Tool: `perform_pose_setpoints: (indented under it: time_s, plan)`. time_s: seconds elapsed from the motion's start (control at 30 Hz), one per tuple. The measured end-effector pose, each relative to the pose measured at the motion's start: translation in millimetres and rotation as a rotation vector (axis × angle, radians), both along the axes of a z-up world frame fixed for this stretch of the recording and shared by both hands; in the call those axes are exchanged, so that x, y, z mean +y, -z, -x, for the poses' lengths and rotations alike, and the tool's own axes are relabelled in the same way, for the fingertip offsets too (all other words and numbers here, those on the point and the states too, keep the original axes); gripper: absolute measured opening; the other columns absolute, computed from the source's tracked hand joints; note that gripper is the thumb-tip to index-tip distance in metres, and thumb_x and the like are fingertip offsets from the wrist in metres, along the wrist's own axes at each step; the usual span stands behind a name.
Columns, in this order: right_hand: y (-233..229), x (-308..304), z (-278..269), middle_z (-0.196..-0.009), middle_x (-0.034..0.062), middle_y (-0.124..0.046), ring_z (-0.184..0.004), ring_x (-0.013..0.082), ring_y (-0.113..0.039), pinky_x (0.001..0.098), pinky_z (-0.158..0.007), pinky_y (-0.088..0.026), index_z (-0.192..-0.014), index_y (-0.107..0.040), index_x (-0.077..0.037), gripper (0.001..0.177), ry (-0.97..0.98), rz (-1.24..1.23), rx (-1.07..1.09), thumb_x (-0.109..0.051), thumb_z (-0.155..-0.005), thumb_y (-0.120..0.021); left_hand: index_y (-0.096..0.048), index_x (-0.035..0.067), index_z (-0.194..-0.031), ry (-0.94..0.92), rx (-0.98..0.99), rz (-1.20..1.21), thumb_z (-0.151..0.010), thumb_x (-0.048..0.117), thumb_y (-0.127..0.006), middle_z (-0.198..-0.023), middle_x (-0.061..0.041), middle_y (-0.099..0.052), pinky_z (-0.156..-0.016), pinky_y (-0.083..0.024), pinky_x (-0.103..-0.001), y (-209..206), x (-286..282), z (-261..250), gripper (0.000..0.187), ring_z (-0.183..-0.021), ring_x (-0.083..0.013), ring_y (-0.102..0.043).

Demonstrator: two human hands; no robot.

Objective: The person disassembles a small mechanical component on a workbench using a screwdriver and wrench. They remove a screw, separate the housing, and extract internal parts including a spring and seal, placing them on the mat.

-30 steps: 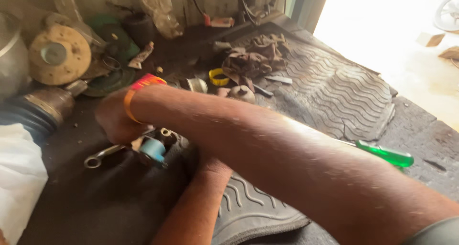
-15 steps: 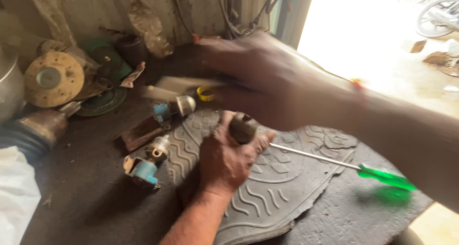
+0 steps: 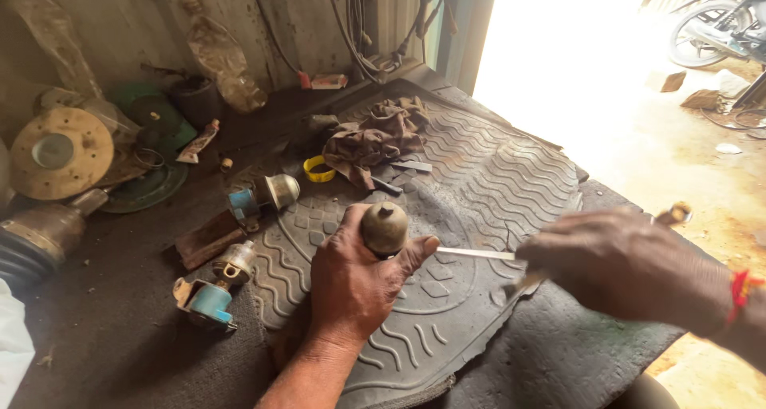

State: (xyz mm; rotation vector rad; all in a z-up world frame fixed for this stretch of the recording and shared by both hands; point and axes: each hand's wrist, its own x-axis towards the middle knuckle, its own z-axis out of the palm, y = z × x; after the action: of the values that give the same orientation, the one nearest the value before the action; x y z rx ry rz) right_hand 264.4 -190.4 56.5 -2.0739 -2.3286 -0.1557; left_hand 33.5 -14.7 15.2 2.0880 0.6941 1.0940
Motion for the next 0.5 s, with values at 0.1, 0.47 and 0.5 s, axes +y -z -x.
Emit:
perform_pose_setpoints:
  time_s: [0.1, 0.47, 0.5]
  plan:
    - [-12.0, 28.9, -9.1, -0.087, -0.0006, -0.071, -0.070, 0.0144, -0.072, 0.0303, -0.062, -0.059, -0.107, -0.070, -0.021, 0.021, 0.187, 0.081, -0.164, -0.009, -0.098, -0.055, -0.064, 0.014, -0.098, 0.115, -0.068, 0.091, -0.081, 0.051, -0.080, -0.074, 0.000, -0.077, -0.064, -0.066, -0.032, 2.9, 4.8, 4.1, 0.044, -0.071, -0.0151, -0.080]
    - [-15.4, 45.8, -29.5, -0.085, -0.0099, -0.077, -0.074, 0.0040, -0.073, 0.0243, -0.069, -0.059, -0.108, -0.075, -0.028, 0.020, 0.306, 0.079, 0.224, -0.034, -0.100, -0.057, -0.060, 0.013, -0.104, 0.211, -0.026, 0.006, -0.084, 0.038, -0.080, -0.079, -0.005, -0.077, -0.072, -0.066, -0.037, 5.9, 5.7, 1.3, 0.038, -0.075, -0.0212, -0.079]
    - [-17.4, 47.8, -28.9, -0.081, -0.0089, -0.077, -0.070, 0.0052, -0.072, 0.0263, -0.065, -0.059, -0.105, -0.076, -0.025, 0.022, 0.209, 0.051, 0.252, -0.038, -0.097, -0.060, -0.060, 0.013, -0.105, 0.220, -0.044, 0.001, -0.084, 0.037, -0.081, -0.080, -0.005, -0.077, -0.073, -0.065, -0.038, 6.4, 5.1, 2.5, 0.038, -0.076, -0.0220, -0.079]
